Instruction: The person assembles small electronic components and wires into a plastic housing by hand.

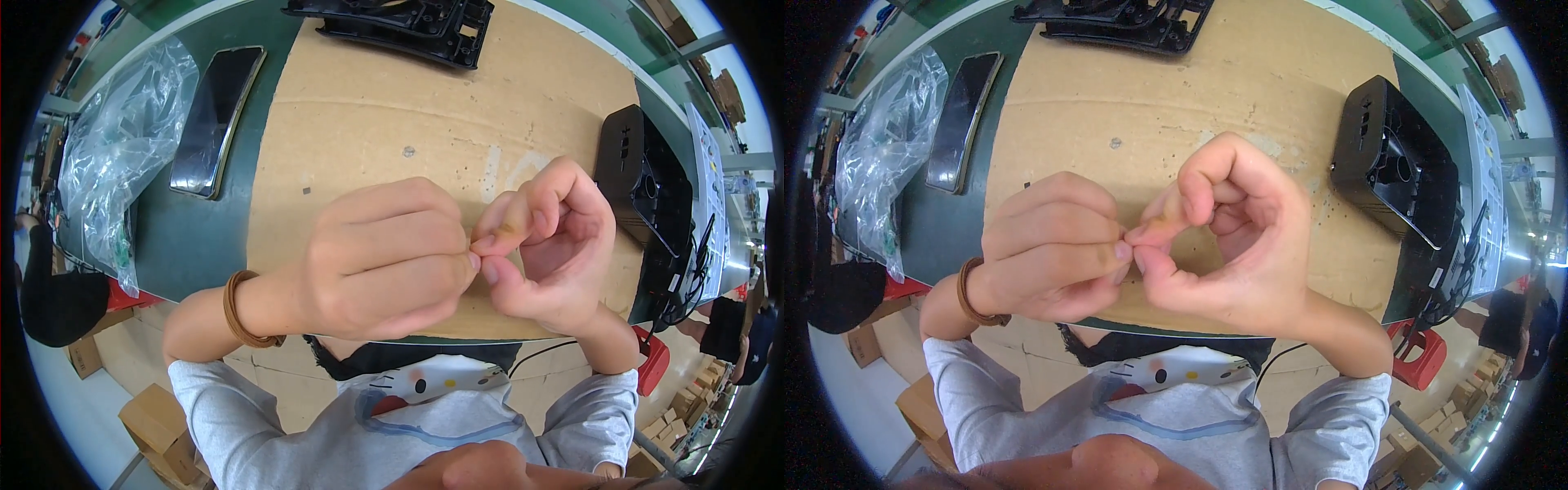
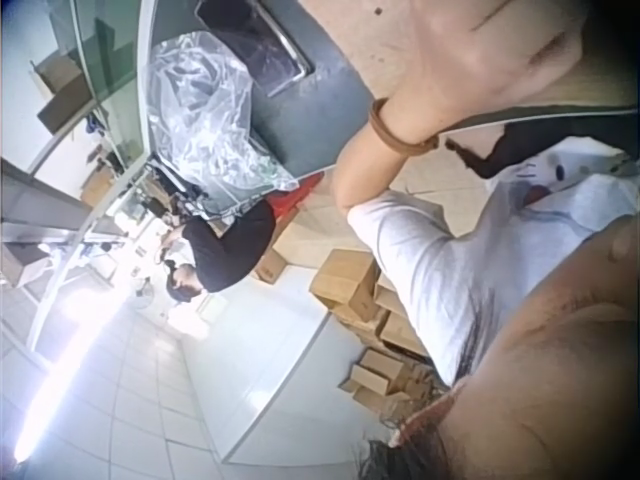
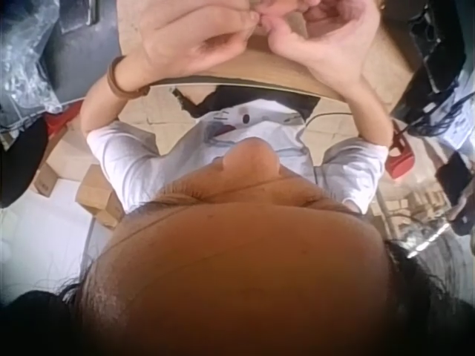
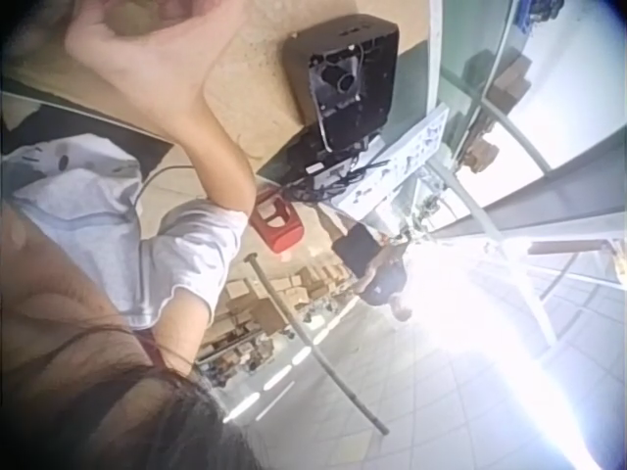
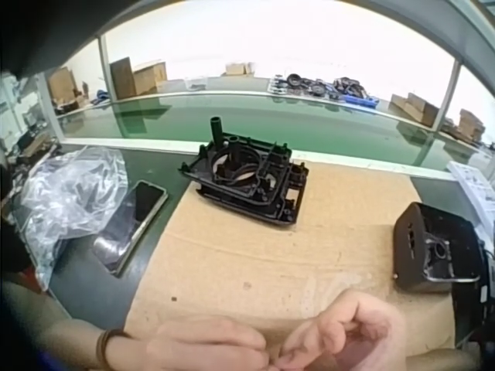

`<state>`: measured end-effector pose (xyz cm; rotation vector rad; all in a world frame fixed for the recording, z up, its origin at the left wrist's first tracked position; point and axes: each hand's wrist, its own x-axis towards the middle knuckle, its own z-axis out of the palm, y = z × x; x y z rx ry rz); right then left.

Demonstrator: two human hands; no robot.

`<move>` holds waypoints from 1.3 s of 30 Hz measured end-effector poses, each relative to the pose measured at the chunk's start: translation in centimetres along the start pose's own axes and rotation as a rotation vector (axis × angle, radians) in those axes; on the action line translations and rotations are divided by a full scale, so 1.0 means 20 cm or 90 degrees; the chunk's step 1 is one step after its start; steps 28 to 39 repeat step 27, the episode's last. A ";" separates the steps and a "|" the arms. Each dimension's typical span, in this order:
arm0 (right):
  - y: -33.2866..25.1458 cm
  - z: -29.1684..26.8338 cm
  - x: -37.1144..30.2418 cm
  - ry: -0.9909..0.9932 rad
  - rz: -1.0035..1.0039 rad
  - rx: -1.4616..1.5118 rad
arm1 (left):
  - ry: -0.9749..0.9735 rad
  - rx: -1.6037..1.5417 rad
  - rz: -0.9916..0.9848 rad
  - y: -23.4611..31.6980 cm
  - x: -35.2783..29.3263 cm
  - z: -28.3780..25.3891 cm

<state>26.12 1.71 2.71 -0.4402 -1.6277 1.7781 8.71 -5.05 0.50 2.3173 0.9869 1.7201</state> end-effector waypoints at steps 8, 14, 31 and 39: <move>-0.03 -0.01 0.02 -0.010 0.034 -0.030 | -0.061 -0.047 -0.024 0.00 0.02 -0.06; 0.01 -0.01 0.03 0.004 -0.393 -0.330 | -0.074 -0.016 -0.048 0.02 0.05 -0.06; -0.06 0.02 -0.01 -0.013 -0.271 -0.501 | -0.070 0.095 -0.003 0.01 0.02 -0.04; -0.06 0.02 -0.01 -0.013 -0.271 -0.501 | -0.070 0.095 -0.003 0.01 0.02 -0.04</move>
